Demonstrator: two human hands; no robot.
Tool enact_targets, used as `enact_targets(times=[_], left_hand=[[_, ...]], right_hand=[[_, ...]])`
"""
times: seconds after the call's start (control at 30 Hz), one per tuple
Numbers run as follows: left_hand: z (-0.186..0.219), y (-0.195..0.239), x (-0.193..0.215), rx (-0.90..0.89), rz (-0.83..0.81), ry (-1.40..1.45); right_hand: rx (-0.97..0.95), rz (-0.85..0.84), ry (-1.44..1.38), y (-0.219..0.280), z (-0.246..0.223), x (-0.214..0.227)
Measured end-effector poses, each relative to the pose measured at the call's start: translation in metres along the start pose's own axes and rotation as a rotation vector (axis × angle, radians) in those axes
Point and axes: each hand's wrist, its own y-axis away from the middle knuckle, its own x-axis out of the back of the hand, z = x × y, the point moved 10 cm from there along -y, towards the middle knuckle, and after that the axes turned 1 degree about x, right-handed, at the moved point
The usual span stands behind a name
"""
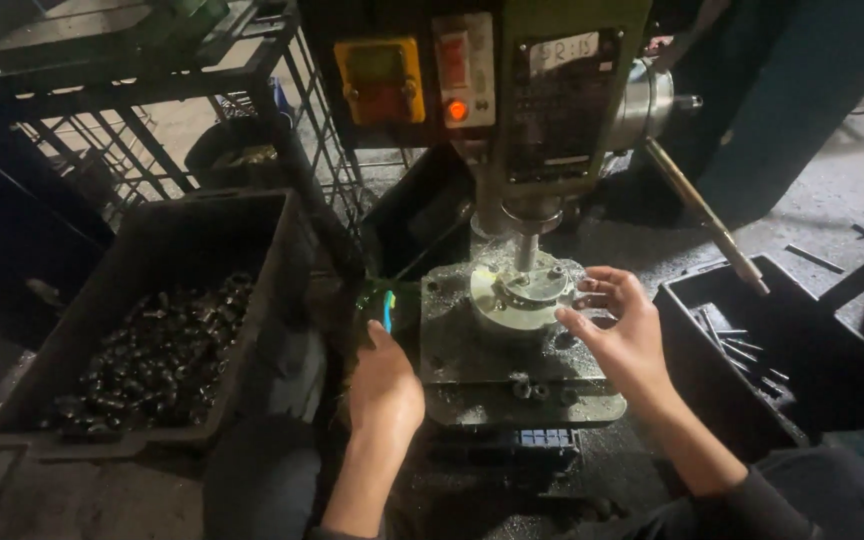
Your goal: Operating a manual drill press to drill holes into small metal components positioned in a jig.
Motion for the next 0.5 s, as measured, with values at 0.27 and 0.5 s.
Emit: enact_targets(times=[0.27,0.5], left_hand=[[0.003,0.008,0.009,0.009,-0.053,0.094],[0.008,0.018,0.009,0.038,-0.101,0.012]], right_hand=[[-0.007,0.043,-0.007,-0.020,0.011,-0.011],[-0.098,0.114,-0.053,-0.014,0.019,-0.008]])
